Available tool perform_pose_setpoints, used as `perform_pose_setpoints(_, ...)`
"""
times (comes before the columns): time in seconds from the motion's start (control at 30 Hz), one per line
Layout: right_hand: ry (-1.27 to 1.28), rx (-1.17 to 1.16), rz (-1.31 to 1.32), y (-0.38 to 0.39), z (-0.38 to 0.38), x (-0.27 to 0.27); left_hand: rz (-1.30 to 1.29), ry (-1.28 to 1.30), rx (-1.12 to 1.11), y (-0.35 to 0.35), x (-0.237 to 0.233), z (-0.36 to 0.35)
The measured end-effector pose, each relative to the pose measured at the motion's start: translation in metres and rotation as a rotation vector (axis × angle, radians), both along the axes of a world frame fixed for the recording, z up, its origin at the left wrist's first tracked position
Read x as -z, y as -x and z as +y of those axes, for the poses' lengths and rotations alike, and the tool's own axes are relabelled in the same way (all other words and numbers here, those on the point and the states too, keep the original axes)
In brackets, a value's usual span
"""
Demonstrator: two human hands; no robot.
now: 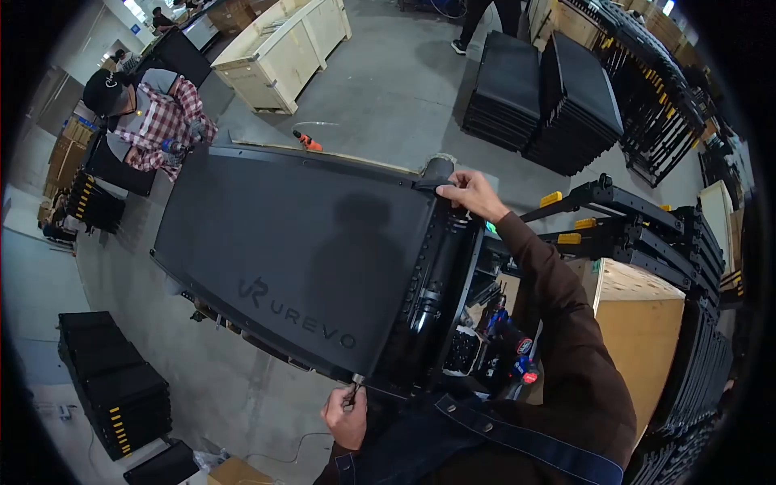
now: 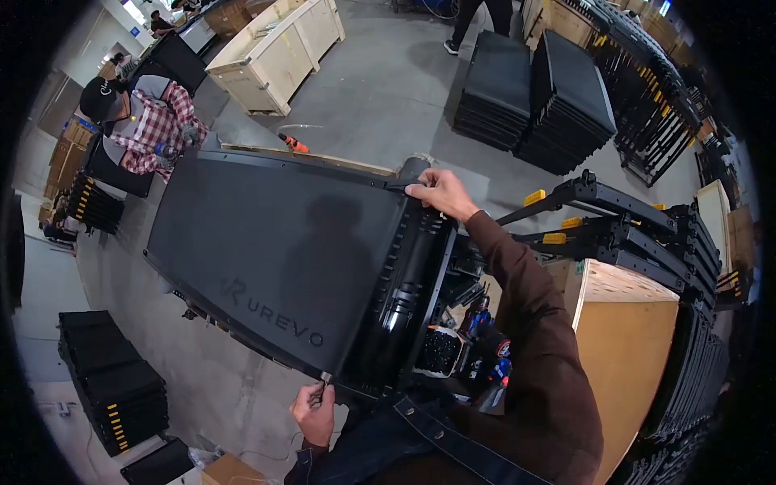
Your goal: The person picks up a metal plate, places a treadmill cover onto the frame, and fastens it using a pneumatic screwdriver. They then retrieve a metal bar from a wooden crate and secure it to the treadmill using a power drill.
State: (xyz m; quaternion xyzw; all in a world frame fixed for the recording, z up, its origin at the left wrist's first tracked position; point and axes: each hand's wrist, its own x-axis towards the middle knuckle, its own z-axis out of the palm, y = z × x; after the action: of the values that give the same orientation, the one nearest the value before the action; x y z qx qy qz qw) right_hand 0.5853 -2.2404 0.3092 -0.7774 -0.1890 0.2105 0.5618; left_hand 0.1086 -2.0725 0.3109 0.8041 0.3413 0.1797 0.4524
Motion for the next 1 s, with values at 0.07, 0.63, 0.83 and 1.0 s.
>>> perform_pose_setpoints(0.07,0.101,0.022,-0.209,-0.001,-0.002,0.012,0.003,-0.069,0.059,-0.003,0.004,-0.002)
perform_pose_setpoints(0.63,0.21,0.251,-0.939,0.049,-0.001,0.009,0.145,-0.03,0.23,-0.021,0.004,0.009)
perform_pose_setpoints(0.83,-0.197,0.581,-0.768,0.109,-0.04,0.053,0.417,-0.202,0.453,-0.045,-0.005,0.017)
perform_pose_setpoints(1.0,0.098,0.411,-0.136,0.28,-0.088,0.126,0.494,-0.234,0.51,-0.051,-0.008,0.019)
